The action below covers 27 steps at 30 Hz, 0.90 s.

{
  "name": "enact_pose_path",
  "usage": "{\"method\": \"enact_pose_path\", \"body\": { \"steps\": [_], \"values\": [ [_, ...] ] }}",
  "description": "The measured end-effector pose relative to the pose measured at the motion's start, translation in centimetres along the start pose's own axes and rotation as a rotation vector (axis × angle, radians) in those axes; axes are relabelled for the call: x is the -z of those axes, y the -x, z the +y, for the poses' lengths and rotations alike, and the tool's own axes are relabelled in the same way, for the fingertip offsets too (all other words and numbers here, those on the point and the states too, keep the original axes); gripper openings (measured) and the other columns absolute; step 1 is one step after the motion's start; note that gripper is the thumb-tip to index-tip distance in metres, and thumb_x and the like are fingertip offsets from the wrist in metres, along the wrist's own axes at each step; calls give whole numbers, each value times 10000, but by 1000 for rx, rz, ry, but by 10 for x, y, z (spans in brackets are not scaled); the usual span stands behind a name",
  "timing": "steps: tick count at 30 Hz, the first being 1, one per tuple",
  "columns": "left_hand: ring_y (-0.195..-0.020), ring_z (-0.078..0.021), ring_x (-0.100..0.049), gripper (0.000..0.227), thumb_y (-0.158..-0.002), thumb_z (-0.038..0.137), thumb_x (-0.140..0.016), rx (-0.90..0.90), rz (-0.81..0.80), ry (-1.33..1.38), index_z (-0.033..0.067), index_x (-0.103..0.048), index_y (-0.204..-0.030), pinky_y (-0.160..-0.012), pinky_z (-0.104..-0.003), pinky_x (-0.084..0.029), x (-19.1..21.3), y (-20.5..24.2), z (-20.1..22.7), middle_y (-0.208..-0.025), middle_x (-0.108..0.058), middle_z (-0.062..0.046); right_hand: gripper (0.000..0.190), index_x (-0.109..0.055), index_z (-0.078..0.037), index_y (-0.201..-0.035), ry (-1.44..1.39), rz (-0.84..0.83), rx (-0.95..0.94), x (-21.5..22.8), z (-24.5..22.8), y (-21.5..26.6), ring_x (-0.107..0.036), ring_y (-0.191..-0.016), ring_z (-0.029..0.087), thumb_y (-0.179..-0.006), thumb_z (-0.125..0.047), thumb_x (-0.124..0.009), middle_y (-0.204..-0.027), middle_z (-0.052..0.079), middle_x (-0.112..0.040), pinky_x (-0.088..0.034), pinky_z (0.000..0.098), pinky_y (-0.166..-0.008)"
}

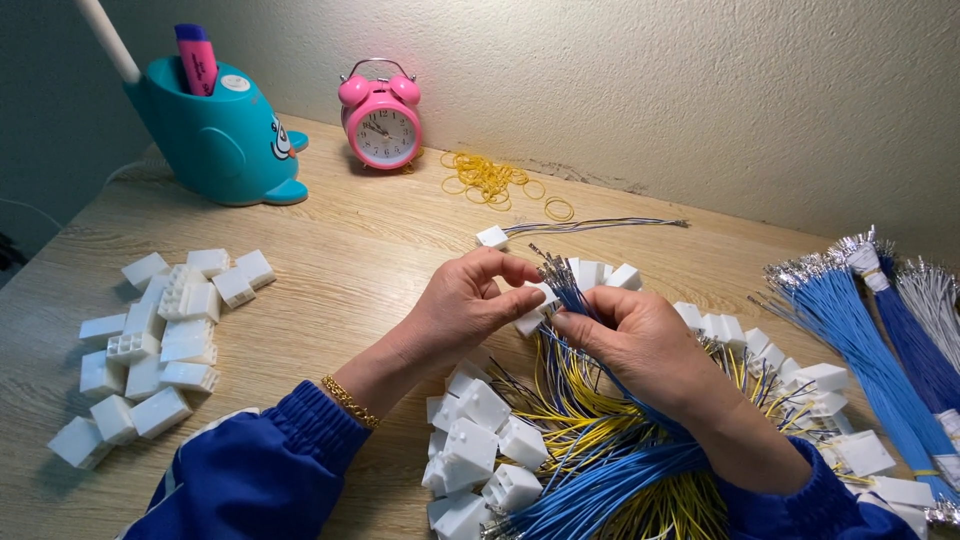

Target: The person assembles wire harnesses by inserting bundles of blue and yellow wires into white plastic connectors. The hands repeatedly pick up a connector and a wire bundle, then push the wires into the connector housing.

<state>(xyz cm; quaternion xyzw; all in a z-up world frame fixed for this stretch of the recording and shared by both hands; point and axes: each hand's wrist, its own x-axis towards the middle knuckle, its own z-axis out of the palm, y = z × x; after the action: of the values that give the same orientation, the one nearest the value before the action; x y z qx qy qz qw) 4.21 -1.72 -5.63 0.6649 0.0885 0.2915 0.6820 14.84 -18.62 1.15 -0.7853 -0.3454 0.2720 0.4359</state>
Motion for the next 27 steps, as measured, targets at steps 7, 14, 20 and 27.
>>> {"method": "enact_pose_path", "body": {
  "steps": [7, 14, 20, 27],
  "values": [
    [-466, -12, -364, 183, -761, 201, -827, 87, -33, -48, 82, -766, -886, -434, -131, -272, -8, 2, 13, -511, -411, 42, 192, -764, -5, -801, -9, 6, 24, -3, 5, -2, -527, -594, 133, -824, -193, -798, -561, 73, -603, -428, 241, -557],
    [-506, -14, -419, 158, -759, 202, -832, 72, -43, -56, 90, -772, -853, -443, -163, -331, -11, 0, 6, -594, -473, -4, 173, -771, 4, -815, -15, 3, 28, -5, 6, -1, -543, -578, 128, -797, -163, -811, -572, 90, -639, -448, 237, -540],
    [-505, -13, -438, 142, -807, 189, -797, 77, -83, -20, 82, -760, -891, -440, -147, -330, -5, 0, -4, -602, -538, -2, 194, -741, 39, -842, -131, -4, -25, -5, -4, -1, -632, -617, 159, -818, -149, -782, -639, 141, -698, -511, 241, -565],
    [-511, -19, -452, 128, -816, 181, -788, 63, -105, -31, 74, -747, -872, -423, -153, -342, -3, -2, -14, -652, -617, -25, 211, -720, 36, -838, -159, -63, -40, -6, -7, 0, -658, -556, 176, -869, -173, -723, -665, 168, -723, -491, 223, -480]
  ]
}}
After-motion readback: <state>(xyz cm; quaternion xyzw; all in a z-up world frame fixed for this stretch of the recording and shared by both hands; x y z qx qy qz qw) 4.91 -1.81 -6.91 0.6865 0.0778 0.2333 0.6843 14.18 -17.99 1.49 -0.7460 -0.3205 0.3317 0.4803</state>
